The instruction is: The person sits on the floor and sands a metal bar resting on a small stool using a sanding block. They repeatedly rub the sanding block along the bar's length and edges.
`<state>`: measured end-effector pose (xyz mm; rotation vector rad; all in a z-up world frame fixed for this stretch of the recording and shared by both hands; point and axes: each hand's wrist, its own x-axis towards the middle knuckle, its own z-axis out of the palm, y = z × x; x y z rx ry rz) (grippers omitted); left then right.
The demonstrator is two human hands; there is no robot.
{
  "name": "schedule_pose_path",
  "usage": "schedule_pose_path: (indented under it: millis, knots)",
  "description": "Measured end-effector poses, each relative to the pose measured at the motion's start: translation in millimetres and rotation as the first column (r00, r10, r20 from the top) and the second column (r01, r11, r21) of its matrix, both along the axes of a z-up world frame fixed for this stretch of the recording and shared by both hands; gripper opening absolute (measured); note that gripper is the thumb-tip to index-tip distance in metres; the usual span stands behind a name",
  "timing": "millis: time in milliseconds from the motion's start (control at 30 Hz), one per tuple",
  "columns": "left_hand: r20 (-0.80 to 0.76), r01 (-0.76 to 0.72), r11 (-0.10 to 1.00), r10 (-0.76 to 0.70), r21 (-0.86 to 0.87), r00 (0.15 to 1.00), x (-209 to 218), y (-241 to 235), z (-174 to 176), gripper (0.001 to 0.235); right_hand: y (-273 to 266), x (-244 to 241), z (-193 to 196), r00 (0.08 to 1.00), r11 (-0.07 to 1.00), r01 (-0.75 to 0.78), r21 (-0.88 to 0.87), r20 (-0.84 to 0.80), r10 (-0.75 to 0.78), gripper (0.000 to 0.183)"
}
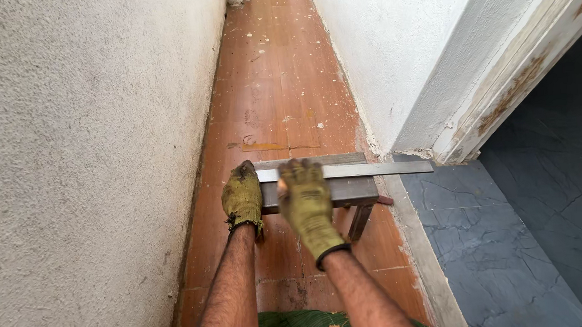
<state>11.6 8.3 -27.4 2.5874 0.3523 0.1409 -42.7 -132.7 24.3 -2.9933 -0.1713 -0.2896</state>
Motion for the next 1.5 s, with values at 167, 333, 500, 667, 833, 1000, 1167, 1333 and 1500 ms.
schedule_pose_path:
  millis: [167, 333, 500, 667, 833, 1000, 1167, 1333, 1500]
  knots:
    - [0.09, -0.137, 0.983, 0.148, -0.123, 0.985, 8, 2, 7, 0.052, -46, 0, -7, 0.983, 0.987, -0.158, -0.017, 0.096, 0.159, 0.051]
    - [0.091, -0.294, 0.938, 0.315, -0.185, 0.945, 5, -7, 3, 0.051, -187, -4, 7, 0.954, 0.99, 0.142, -0.016, 0.268, -0.133, 0.052]
    - [0.077, -0.279, 0.95, 0.291, -0.141, 0.954, 3, -10, 8, 0.054, -150, 2, -2, 0.901, 0.974, 0.215, -0.066, 0.398, -0.172, 0.045]
    - [-0.002, -0.255, 0.953, 0.259, -0.165, 0.966, 3, -5, 12, 0.055, -9, 2, -19, 0.995, 0.997, -0.07, 0.044, 0.08, 0.066, 0.047]
    - [-0.015, -0.233, 0.963, 0.234, -0.135, 0.972, 2, -2, 18, 0.056, -76, -8, 15, 0.997, 0.998, -0.066, 0.023, 0.036, 0.065, 0.049]
    - [0.007, -0.221, 0.966, 0.224, -0.138, 0.975, -1, -5, 15, 0.056, -221, -14, 20, 0.963, 0.973, 0.2, 0.112, 0.162, -0.216, 0.047]
    - [-0.017, -0.225, 0.969, 0.225, -0.101, 0.974, 6, -6, 8, 0.059, -184, -1, 6, 0.94, 0.981, 0.192, -0.03, 0.292, -0.175, 0.057]
    - [0.007, 0.001, 0.977, -0.002, 0.213, 1.0, 5, -3, -7, 0.049, 0, -8, 13, 0.995, 0.998, -0.058, 0.027, 0.078, 0.056, 0.048]
    - [0.0, -0.231, 0.94, 0.239, -0.249, 0.971, 1, 9, 8, 0.056, 2, -11, 18, 0.98, 0.984, -0.172, 0.053, -0.092, 0.176, 0.049]
